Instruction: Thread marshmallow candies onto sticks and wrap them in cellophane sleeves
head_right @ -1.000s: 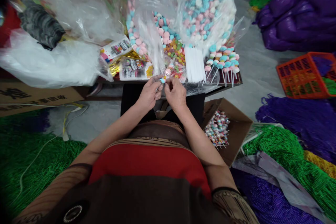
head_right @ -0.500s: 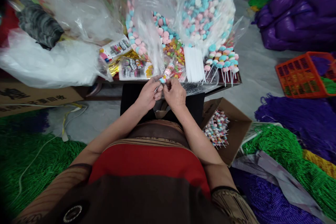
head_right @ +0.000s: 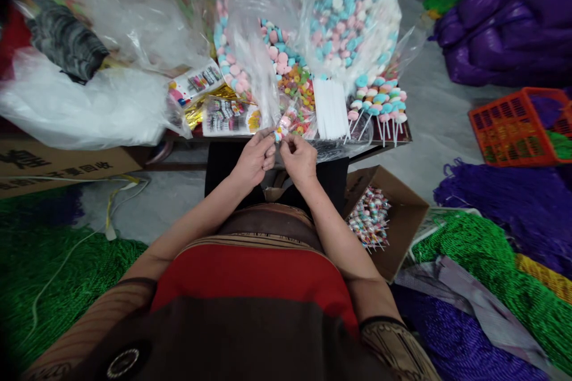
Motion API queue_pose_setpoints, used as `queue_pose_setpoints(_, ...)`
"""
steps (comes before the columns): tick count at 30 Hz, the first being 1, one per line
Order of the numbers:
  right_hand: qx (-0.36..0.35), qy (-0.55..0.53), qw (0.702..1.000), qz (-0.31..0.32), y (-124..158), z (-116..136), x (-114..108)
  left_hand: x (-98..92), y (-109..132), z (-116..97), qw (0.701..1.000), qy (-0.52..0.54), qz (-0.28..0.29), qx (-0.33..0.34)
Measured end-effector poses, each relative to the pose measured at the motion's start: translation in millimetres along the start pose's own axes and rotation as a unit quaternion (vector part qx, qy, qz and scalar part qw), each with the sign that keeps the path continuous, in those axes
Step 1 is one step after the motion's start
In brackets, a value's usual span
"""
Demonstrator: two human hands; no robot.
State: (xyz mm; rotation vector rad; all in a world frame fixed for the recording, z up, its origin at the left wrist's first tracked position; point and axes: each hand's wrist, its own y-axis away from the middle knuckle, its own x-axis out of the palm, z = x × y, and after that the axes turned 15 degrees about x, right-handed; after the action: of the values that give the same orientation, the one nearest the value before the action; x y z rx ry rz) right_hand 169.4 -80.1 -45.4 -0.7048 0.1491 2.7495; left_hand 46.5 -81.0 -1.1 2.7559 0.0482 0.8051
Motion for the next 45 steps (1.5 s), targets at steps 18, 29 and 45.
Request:
queue_pose_setpoints(18,-0.201,0.104,0.974,0.004,13.8,-12.0,2.7,-14.1,-22.1,33.1,0.982,-0.144,-0.037,0.113)
queue_pose_setpoints(29,0.077,-0.218,0.945,0.229,35.8,34.1,-25.2,5.5,-10.8,-16.1,0.977,-0.043,-0.001,0.210)
queue_pose_setpoints(45,0.142,-0.422,0.862,0.241,75.0,38.0,-33.5,32.1,43.8,-11.2,0.982,-0.112,0.108,0.108)
